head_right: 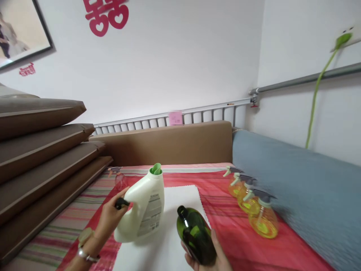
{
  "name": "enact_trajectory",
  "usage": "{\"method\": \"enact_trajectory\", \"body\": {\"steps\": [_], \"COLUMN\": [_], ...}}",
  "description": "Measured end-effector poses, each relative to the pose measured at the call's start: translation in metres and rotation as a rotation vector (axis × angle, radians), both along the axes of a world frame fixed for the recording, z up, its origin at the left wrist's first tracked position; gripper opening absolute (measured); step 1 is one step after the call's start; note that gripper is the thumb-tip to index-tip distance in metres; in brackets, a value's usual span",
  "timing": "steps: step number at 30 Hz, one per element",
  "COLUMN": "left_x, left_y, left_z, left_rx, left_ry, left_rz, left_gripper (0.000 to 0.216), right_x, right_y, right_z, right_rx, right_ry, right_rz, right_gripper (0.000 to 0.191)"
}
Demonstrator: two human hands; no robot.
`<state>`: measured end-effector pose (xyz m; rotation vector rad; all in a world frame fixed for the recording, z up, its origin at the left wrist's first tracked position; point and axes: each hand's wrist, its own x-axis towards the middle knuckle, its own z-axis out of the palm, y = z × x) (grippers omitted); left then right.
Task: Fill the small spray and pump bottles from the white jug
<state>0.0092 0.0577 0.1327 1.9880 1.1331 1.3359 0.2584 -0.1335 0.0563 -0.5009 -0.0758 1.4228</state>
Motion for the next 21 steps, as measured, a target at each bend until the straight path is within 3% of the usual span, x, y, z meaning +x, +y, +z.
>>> {"method": "enact_trajectory", "body": {"steps": [6, 12, 17, 21], "left_x": [-0.007, 0.015, 0.021, 0.021], "left_y": [-0.011, -0.007, -0.009, -0.012], "left_z": [0.013, 0.016, 0.026, 0.026], "left_rx": [-0.012, 0.003, -0.029, -0.031], "left_ry": [0.283, 0.442, 0.423, 0.53], "left_rz": [-0.23, -0.278, -0.301, -0.282], "left_gripper": [0.054, 0.055, 0.054, 0.056], "right_x": [0.031, 0.05, 0.059, 0.064], "right_y": [-0.016, -0.023, -0.014, -0.002], "right_z": [0.049, 0.091, 0.106, 0.108], "right_rx": [-0.013, -0.057, -0.135, -0.195], "right_ry": [-0.15, -0.414, -0.598, -0.692], "right_rz": [-0.135, -0.223, -0.243, -0.191], "right_gripper": [0.045, 0.038, 0.036, 0.037]}}
